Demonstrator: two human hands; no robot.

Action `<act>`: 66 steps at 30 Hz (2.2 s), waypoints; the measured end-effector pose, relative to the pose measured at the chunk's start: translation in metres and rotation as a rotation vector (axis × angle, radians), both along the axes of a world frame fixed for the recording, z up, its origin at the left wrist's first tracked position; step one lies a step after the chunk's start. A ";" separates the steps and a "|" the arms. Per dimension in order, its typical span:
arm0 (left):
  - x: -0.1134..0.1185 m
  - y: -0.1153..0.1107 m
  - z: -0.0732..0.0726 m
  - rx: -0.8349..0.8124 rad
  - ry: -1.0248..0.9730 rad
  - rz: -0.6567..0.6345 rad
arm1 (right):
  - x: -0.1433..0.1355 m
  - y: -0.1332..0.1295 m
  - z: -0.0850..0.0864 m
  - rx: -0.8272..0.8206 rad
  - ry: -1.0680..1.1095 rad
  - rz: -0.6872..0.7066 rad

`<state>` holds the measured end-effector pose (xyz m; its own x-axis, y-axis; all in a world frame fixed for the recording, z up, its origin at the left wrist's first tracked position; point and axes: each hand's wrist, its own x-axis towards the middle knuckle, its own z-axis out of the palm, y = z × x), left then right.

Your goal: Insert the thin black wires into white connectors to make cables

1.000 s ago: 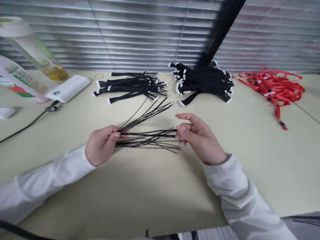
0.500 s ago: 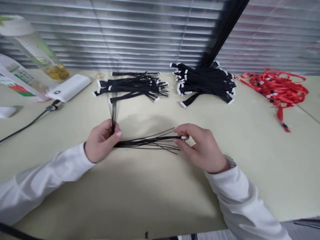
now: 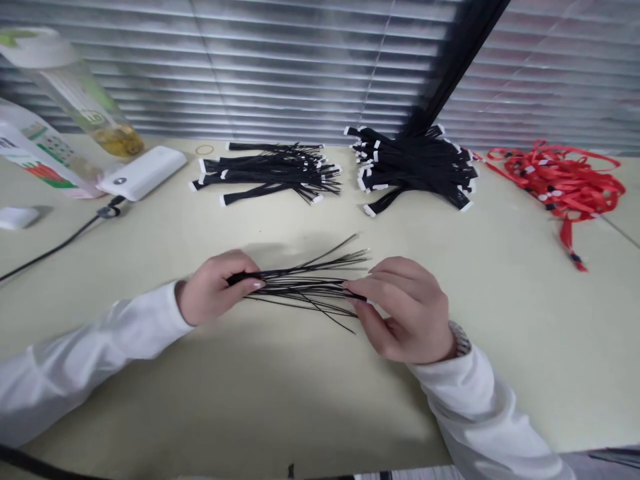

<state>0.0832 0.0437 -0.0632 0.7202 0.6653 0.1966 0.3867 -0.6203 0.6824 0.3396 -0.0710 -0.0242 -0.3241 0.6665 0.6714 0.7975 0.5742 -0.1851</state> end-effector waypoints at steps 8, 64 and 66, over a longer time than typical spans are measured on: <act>-0.001 -0.001 -0.003 -0.238 -0.144 0.174 | 0.001 0.005 -0.006 -0.094 -0.122 -0.010; -0.003 0.010 -0.008 -0.678 -0.829 0.315 | 0.023 0.015 -0.012 -0.038 -0.330 -0.129; -0.003 0.008 -0.009 -0.640 -0.752 0.306 | 0.017 0.012 -0.011 -0.018 -0.463 -0.224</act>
<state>0.0807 0.0514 -0.0726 0.3402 0.9377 0.0711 -0.1966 -0.0030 0.9805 0.3570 -0.0590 -0.0351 -0.4322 0.7642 0.4788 0.9015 0.3795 0.2081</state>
